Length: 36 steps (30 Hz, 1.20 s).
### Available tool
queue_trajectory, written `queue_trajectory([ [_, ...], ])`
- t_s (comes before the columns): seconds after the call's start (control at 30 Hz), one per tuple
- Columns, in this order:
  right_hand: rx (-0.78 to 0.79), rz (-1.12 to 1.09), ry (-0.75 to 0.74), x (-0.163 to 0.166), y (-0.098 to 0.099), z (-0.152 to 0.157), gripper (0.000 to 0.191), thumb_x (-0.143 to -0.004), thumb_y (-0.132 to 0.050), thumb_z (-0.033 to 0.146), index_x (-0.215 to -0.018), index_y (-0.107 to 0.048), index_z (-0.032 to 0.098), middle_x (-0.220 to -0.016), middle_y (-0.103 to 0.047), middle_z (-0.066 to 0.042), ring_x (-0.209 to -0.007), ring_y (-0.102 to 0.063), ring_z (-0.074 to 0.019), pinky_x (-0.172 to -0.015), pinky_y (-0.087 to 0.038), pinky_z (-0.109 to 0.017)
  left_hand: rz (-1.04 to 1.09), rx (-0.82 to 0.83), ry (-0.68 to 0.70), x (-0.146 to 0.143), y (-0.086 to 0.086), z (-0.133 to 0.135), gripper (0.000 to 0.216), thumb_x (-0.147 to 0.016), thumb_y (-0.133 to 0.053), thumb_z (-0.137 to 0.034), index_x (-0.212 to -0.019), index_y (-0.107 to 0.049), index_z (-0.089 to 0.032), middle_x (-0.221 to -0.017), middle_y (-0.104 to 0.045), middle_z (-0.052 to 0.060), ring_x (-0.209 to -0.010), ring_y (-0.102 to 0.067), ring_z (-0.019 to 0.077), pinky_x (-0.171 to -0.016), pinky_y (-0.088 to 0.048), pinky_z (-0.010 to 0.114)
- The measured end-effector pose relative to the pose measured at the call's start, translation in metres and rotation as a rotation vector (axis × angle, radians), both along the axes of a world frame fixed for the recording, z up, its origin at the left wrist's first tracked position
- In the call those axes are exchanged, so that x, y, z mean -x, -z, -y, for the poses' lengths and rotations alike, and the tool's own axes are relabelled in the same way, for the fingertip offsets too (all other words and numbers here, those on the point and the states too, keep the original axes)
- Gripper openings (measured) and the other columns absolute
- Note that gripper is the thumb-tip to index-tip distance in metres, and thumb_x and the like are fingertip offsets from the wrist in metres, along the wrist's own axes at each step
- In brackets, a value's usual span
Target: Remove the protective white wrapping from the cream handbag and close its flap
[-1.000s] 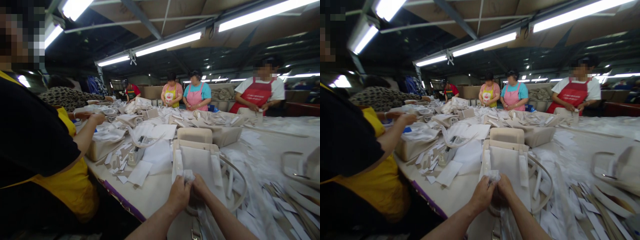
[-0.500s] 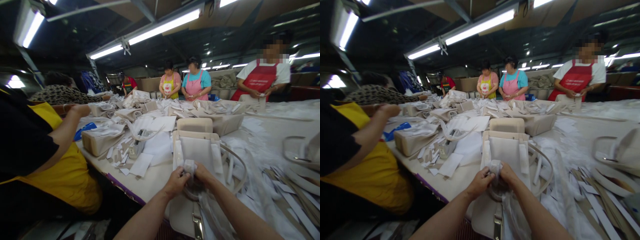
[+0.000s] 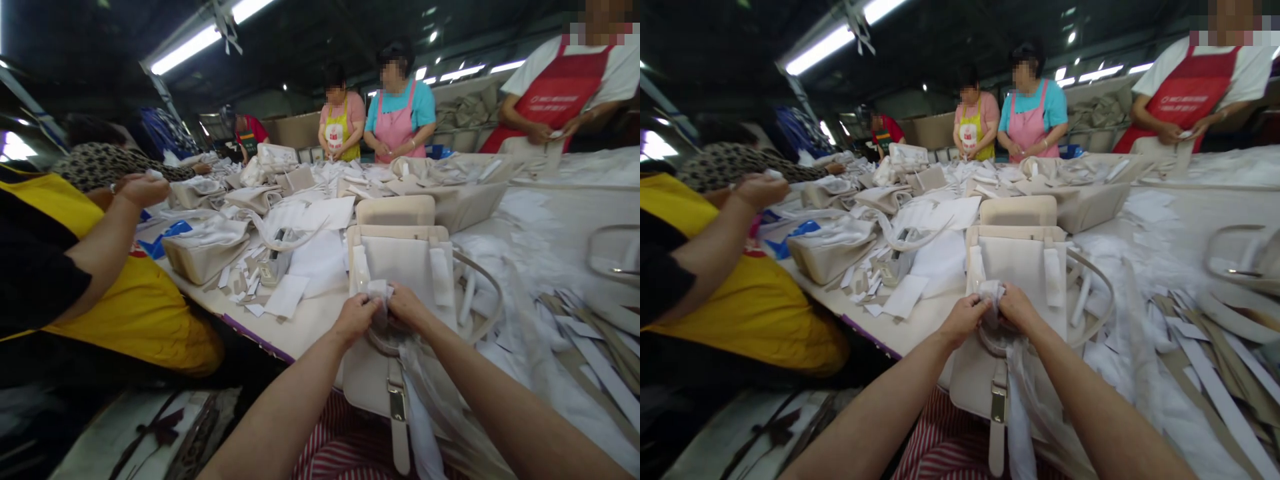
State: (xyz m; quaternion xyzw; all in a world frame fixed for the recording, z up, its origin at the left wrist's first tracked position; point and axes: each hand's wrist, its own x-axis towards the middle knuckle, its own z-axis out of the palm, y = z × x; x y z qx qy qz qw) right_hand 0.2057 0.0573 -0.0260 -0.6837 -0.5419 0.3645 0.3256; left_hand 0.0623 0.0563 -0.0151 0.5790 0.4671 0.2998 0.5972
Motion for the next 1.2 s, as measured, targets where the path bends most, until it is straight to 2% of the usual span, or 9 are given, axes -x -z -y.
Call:
queue_trajectory([
  [0.07, -0.070, 0.180, -0.014, -0.005, -0.008, -0.001, 0.039, -0.073, -0.049, 0.018, -0.111, -0.053, 0.014, -0.082, -0.065, -0.010, -0.077, -0.058, -0.0198, -0.064, -0.036, -0.026, -0.013, 0.047, -0.016, 0.000, -0.004, -0.003, 0.027, -0.077, -0.056, -0.039, -0.076, -0.058, -0.012, -0.046, -0.039, -0.007, -0.043, -0.036, 0.0064, -0.045, -0.027, 0.020],
  [0.13, -0.109, 0.321, -0.050, -0.008, -0.013, -0.004, 0.039, -0.075, -0.048, 0.016, -0.114, -0.052, 0.016, -0.094, -0.065, -0.012, -0.089, -0.057, -0.0225, -0.070, -0.035, -0.027, -0.030, 0.092, -0.035, -0.002, -0.011, -0.008, 0.028, -0.076, -0.057, -0.040, -0.075, -0.058, -0.012, -0.044, -0.039, -0.007, -0.040, -0.035, 0.0060, -0.042, -0.026, 0.019],
  [0.4, -0.091, 0.577, -0.094, -0.007, -0.005, -0.014, 0.026, -0.080, -0.037, 0.015, -0.096, -0.058, 0.015, -0.090, -0.067, -0.013, -0.082, -0.060, -0.0199, -0.066, -0.034, -0.025, -0.046, 0.284, -0.082, -0.020, -0.030, -0.019, 0.019, -0.079, -0.053, -0.025, -0.086, -0.058, -0.008, -0.053, -0.058, 0.002, -0.042, -0.054, 0.0107, -0.038, -0.035, 0.018],
  [0.6, -0.081, 0.618, -0.113, -0.012, 0.004, -0.020, 0.026, -0.078, -0.036, 0.013, -0.091, -0.058, 0.013, -0.089, -0.067, -0.014, -0.082, -0.060, -0.0203, -0.066, -0.035, -0.025, 0.058, 0.273, -0.126, -0.032, -0.020, -0.011, 0.027, -0.086, -0.040, -0.026, -0.104, -0.050, -0.009, -0.075, -0.064, 0.007, -0.047, -0.061, 0.0132, -0.044, -0.048, 0.023],
  [0.8, -0.062, 0.635, -0.146, -0.013, 0.008, -0.030, 0.029, -0.075, -0.038, 0.011, -0.092, -0.061, 0.009, -0.095, -0.066, -0.017, -0.086, -0.060, -0.0215, -0.070, -0.037, -0.026, 0.152, 0.245, -0.136, -0.028, -0.003, -0.014, 0.027, -0.086, -0.042, -0.029, -0.101, -0.053, -0.010, -0.071, -0.063, 0.006, -0.050, -0.063, 0.0135, -0.047, -0.049, 0.022],
  [0.9, -0.059, 0.640, -0.191, -0.019, -0.004, -0.031, 0.029, -0.073, -0.040, 0.009, -0.090, -0.064, 0.008, -0.094, -0.067, -0.016, -0.087, -0.060, -0.0215, -0.073, -0.038, -0.026, 0.196, 0.221, -0.150, -0.027, 0.002, -0.014, 0.025, -0.085, -0.043, -0.030, -0.099, -0.054, -0.012, -0.068, -0.064, 0.005, -0.048, -0.061, 0.0131, -0.045, -0.047, 0.021],
  [1.03, -0.098, 0.646, -0.191, -0.021, -0.038, -0.039, 0.033, -0.076, -0.041, 0.011, -0.098, -0.064, 0.011, -0.105, -0.065, -0.014, -0.099, -0.057, -0.0211, -0.082, -0.037, -0.027, 0.258, 0.208, -0.156, -0.027, 0.006, -0.010, 0.026, -0.081, -0.049, -0.035, -0.096, -0.055, -0.014, -0.068, -0.064, 0.004, -0.046, -0.060, 0.0133, -0.043, -0.045, 0.022],
  [1.13, -0.115, 0.644, -0.148, 0.000, -0.053, -0.044, 0.032, -0.082, -0.041, 0.027, -0.099, -0.064, 0.014, -0.108, -0.063, -0.013, -0.102, -0.055, -0.0225, -0.084, -0.036, -0.029, 0.310, 0.185, -0.170, -0.026, 0.011, -0.003, 0.033, -0.075, -0.057, -0.043, -0.091, -0.054, -0.015, -0.067, -0.062, 0.002, -0.046, -0.060, 0.0140, -0.044, -0.045, 0.023],
  [1.2, -0.095, 0.644, -0.121, 0.021, -0.054, -0.045, 0.031, -0.077, -0.050, 0.038, -0.089, -0.067, 0.014, -0.102, -0.065, -0.014, -0.098, -0.056, -0.0269, -0.081, -0.038, -0.034, 0.348, 0.159, -0.185, -0.025, 0.014, 0.003, 0.039, -0.071, -0.060, -0.048, -0.089, -0.053, -0.015, -0.067, -0.061, 0.001, -0.048, -0.061, 0.0139, -0.045, -0.045, 0.022],
])
